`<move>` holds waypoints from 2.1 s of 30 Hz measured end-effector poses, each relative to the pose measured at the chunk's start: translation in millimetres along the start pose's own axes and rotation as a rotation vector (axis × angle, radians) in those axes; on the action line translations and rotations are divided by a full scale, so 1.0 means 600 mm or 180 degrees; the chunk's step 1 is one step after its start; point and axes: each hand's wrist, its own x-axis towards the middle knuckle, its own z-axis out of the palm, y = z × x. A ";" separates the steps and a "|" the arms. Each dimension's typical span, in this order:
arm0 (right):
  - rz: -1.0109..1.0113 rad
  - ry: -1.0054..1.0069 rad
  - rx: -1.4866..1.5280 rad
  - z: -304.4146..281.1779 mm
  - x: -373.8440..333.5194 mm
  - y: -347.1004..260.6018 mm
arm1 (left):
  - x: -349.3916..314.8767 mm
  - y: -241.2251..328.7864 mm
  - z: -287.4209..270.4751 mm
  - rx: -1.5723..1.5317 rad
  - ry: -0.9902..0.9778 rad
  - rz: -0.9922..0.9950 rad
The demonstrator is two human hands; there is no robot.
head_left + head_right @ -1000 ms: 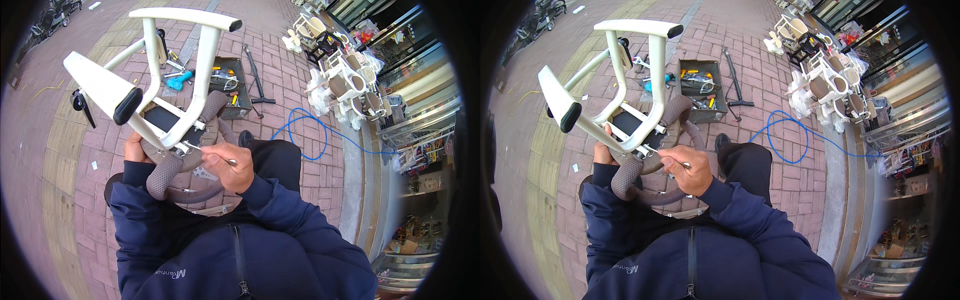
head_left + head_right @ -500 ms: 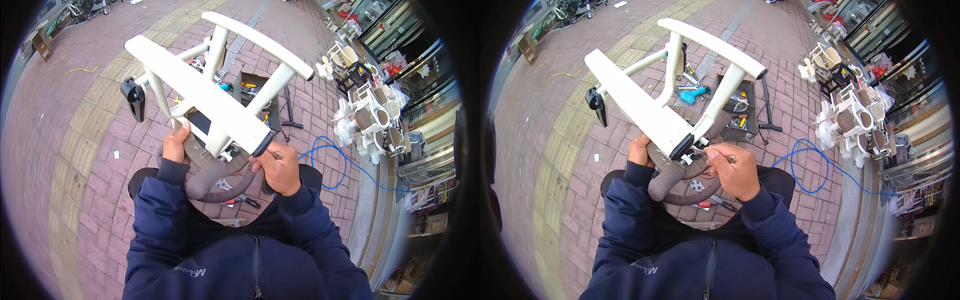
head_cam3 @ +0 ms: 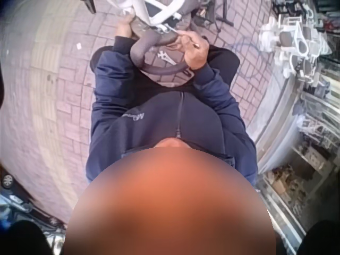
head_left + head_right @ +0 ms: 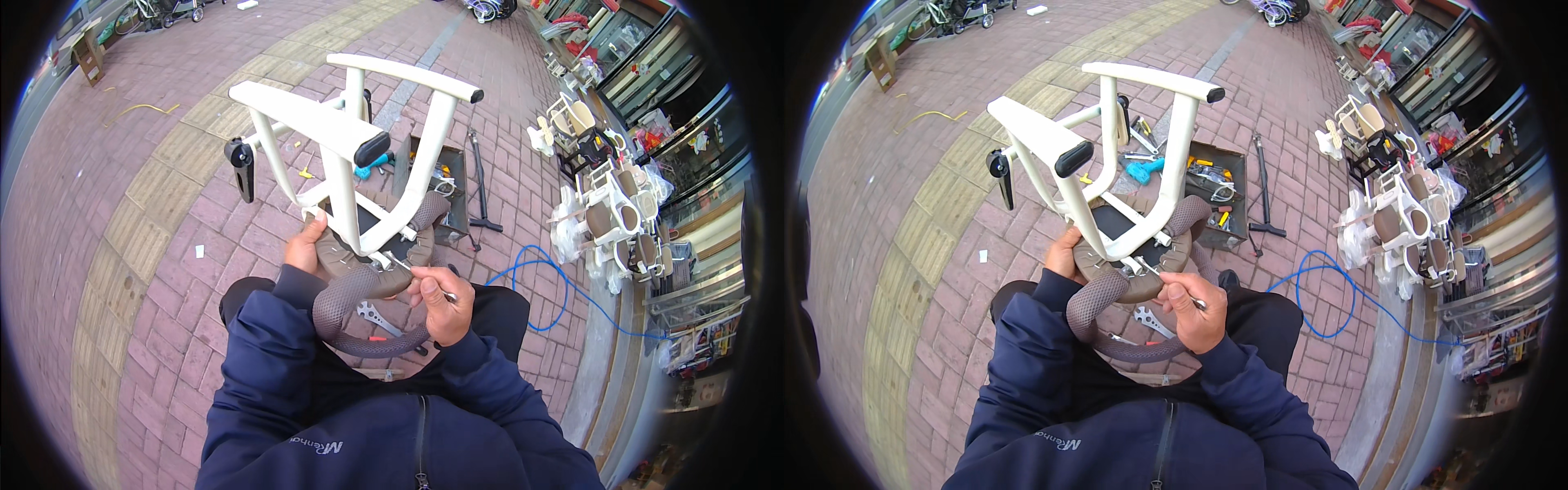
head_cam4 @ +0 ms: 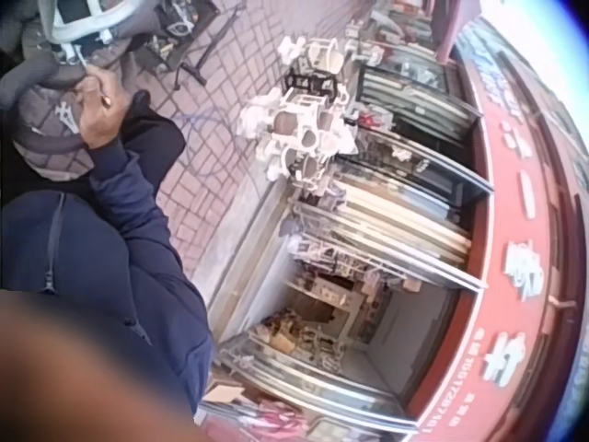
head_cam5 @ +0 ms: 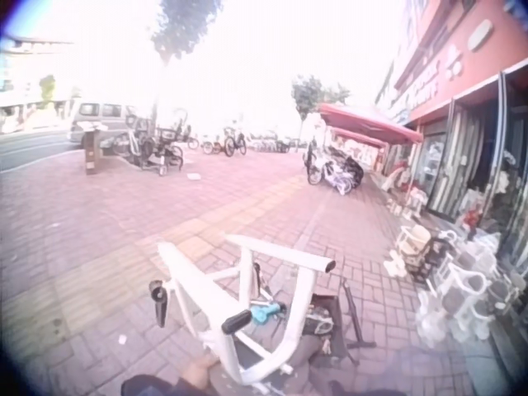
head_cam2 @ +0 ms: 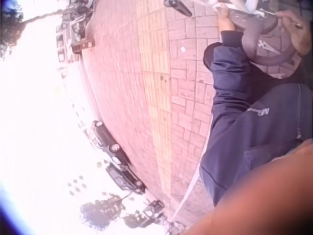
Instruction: The person assembles a child's chair by attaching a brown steering wheel to a white frame using a wrench. They then handle a black and red child seat, adjusting its components.
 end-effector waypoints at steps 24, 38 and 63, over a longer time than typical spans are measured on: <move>0.0709 -0.0902 -0.1247 -0.043 0.084 -0.042 | 0.027 -0.021 -0.022 0.1170 -0.0315 0.1145; 0.0524 -0.0073 -0.0498 -0.053 0.074 -0.076 | 0.024 -0.006 -0.004 0.0168 -0.0132 0.0445; 0.0557 -0.0135 -0.0433 -0.008 0.024 -0.069 | 0.011 -0.004 -0.006 0.0309 -0.0153 0.0547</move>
